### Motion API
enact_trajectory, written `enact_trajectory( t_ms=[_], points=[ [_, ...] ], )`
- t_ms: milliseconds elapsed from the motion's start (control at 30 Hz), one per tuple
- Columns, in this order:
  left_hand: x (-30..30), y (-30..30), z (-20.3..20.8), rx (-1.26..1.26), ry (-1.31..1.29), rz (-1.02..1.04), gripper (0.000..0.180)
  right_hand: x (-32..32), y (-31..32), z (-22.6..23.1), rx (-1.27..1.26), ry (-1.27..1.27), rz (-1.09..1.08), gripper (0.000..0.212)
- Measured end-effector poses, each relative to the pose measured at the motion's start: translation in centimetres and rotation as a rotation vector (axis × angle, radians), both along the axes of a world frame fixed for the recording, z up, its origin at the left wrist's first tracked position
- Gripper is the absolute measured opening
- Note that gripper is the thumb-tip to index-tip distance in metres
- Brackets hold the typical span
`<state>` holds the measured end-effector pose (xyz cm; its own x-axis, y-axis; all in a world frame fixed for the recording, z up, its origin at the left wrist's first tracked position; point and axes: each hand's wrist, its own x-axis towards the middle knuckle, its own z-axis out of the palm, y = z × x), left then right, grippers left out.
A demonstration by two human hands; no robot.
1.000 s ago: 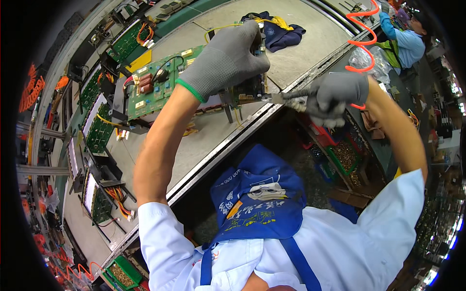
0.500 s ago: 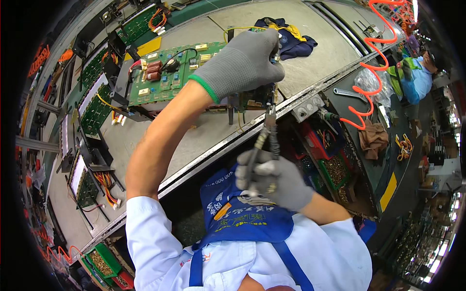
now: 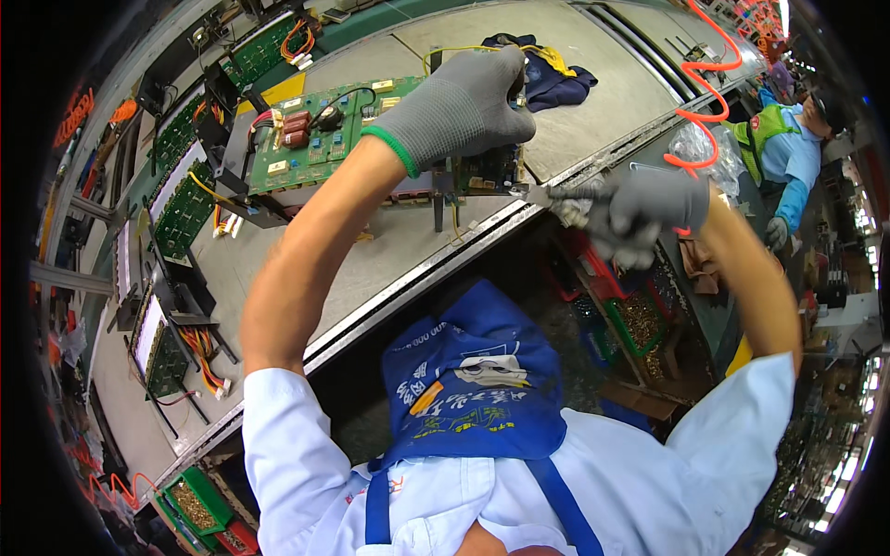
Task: The person assembles an electronic device by installing electronic components and a housing onto a circuit board assembly, securing them with screws using a pneumatic screwdriver.
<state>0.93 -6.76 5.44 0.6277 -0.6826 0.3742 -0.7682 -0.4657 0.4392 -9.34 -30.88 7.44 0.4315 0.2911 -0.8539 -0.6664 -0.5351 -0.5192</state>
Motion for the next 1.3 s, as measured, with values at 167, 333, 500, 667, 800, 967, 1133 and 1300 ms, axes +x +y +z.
enact_trajectory(
  t_ms=[167, 333, 500, 667, 800, 967, 1133, 1300],
  points=[
    [1.0, 0.8, -1.6, 0.010, 0.040, 0.047, 0.037, 4.7, 0.3, 0.2, -0.129, 0.123, 0.241, 0.042],
    [-0.3, 0.2, -0.5, 0.026, 0.086, 0.075, 0.037, -2.9, -0.1, -5.3, 0.492, 0.025, -0.065, 0.062],
    [0.0, 0.5, -0.8, 0.053, 0.108, 0.099, 0.035, -9.2, 8.0, -9.9, 0.972, 0.033, -0.548, 0.058],
    [0.3, 0.3, -0.9, 0.015, 0.069, 0.100, 0.032, -10.2, 17.0, -11.1, 1.222, -0.095, -0.888, 0.046],
    [0.1, 0.6, -1.0, -0.030, 0.037, 0.083, 0.033, -10.0, 18.4, -11.3, 1.260, -0.153, -0.947, 0.042],
    [0.1, 0.5, -1.0, -0.001, 0.025, 0.081, 0.036, -10.6, 14.1, -10.6, 1.248, 0.088, -0.887, 0.037],
    [0.3, 0.5, -0.6, 0.071, 0.029, 0.101, 0.036, -4.4, 1.4, -4.9, 0.296, 0.035, -0.309, 0.039],
    [0.6, 0.4, -0.8, 0.113, 0.051, 0.178, 0.038, 2.0, -1.2, -2.9, 0.094, 0.106, 0.051, 0.040]
  ],
)
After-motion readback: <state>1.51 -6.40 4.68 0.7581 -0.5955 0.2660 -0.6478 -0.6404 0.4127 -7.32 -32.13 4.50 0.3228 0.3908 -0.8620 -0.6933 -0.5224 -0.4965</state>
